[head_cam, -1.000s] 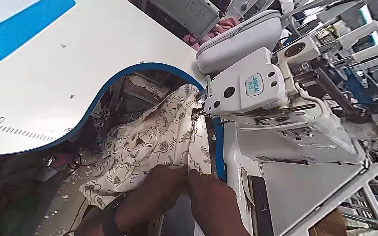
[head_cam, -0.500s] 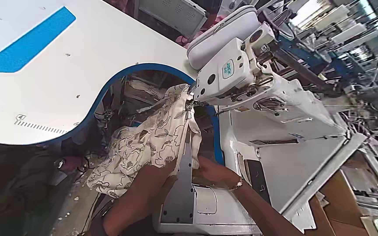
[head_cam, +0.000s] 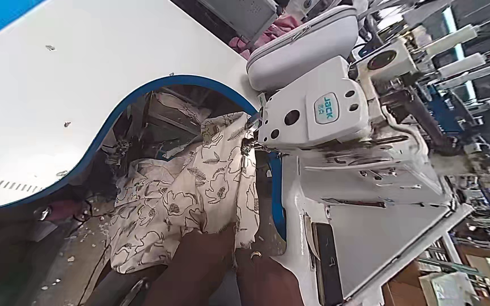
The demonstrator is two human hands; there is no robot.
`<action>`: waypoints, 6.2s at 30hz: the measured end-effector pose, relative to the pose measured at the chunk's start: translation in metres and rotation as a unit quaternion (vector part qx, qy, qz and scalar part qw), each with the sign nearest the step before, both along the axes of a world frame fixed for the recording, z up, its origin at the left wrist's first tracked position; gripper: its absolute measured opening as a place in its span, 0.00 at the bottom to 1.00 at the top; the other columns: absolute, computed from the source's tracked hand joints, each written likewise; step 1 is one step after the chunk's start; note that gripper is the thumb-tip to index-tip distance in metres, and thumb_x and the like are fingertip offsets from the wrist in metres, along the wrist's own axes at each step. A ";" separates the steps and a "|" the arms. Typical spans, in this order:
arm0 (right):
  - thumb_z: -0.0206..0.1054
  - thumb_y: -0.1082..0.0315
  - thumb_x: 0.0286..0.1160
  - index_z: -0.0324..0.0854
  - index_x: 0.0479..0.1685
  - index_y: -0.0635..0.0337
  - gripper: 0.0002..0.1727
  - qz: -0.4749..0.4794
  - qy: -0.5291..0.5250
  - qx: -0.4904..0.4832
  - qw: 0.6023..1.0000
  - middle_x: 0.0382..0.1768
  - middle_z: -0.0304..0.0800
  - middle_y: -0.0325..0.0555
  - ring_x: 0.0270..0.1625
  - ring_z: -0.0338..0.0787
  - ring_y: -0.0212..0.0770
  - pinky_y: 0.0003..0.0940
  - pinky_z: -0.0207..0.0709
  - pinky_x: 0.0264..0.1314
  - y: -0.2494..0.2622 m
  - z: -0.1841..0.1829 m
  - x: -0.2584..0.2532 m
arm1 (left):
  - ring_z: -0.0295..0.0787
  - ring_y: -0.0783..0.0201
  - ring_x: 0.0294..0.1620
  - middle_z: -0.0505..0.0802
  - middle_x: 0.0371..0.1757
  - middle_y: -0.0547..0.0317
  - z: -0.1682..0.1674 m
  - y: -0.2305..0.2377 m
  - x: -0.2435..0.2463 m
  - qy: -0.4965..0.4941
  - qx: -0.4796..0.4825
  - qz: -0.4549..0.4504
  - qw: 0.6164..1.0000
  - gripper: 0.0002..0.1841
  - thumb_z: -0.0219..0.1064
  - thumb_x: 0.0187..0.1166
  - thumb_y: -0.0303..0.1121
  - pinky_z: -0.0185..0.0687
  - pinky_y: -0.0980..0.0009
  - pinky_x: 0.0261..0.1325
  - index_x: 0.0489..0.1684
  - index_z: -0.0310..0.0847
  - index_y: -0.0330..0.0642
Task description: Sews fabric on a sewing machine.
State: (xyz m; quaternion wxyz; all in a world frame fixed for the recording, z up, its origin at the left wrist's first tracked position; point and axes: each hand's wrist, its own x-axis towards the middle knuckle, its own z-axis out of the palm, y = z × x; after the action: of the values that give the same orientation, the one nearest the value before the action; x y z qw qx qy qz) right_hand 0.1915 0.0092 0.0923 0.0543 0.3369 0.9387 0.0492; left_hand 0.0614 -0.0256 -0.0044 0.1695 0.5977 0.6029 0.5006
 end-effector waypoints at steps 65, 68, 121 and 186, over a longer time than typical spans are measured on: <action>0.63 0.76 0.68 0.88 0.25 0.60 0.09 0.136 0.094 -0.035 0.986 0.21 0.88 0.45 0.25 0.88 0.44 0.33 0.77 0.27 -0.027 0.009 0.019 | 0.74 0.69 0.13 0.79 0.11 0.60 0.001 0.000 0.004 -0.055 -0.002 -0.026 0.998 0.12 0.59 0.74 0.28 0.67 0.72 0.18 0.23 0.87 0.39; 0.64 0.76 0.70 0.89 0.27 0.60 0.09 0.127 0.067 -0.062 0.988 0.22 0.89 0.47 0.25 0.88 0.45 0.34 0.74 0.23 -0.010 0.009 0.021 | 0.71 0.76 0.15 0.81 0.13 0.62 -0.015 0.006 -0.005 -0.165 -0.001 -0.073 0.984 0.13 0.61 0.79 0.29 0.65 0.79 0.21 0.29 0.91 0.36; 0.61 0.65 0.77 0.84 0.22 0.57 0.15 0.041 0.131 -0.063 0.989 0.12 0.78 0.43 0.17 0.83 0.42 0.34 0.74 0.18 0.016 -0.001 0.033 | 0.80 0.61 0.11 0.82 0.13 0.61 0.010 -0.028 0.004 0.068 0.005 -0.047 0.997 0.12 0.60 0.79 0.32 0.72 0.66 0.12 0.47 0.90 0.38; 0.62 0.69 0.74 0.86 0.51 0.78 0.18 -0.073 0.425 0.032 0.902 0.46 0.97 0.54 0.50 0.97 0.47 0.44 0.88 0.52 0.053 -0.061 -0.015 | 0.86 0.60 0.41 0.90 0.40 0.45 -0.028 0.188 -0.070 -0.513 -0.062 0.095 0.851 0.09 0.66 0.83 0.27 0.83 0.61 0.53 0.47 0.84 0.26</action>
State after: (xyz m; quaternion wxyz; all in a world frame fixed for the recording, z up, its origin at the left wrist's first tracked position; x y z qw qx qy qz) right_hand 0.1764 0.0620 0.0312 -0.3568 0.3950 0.8434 -0.0731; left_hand -0.0083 0.1626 -0.0327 0.4430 0.1837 0.5142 0.7110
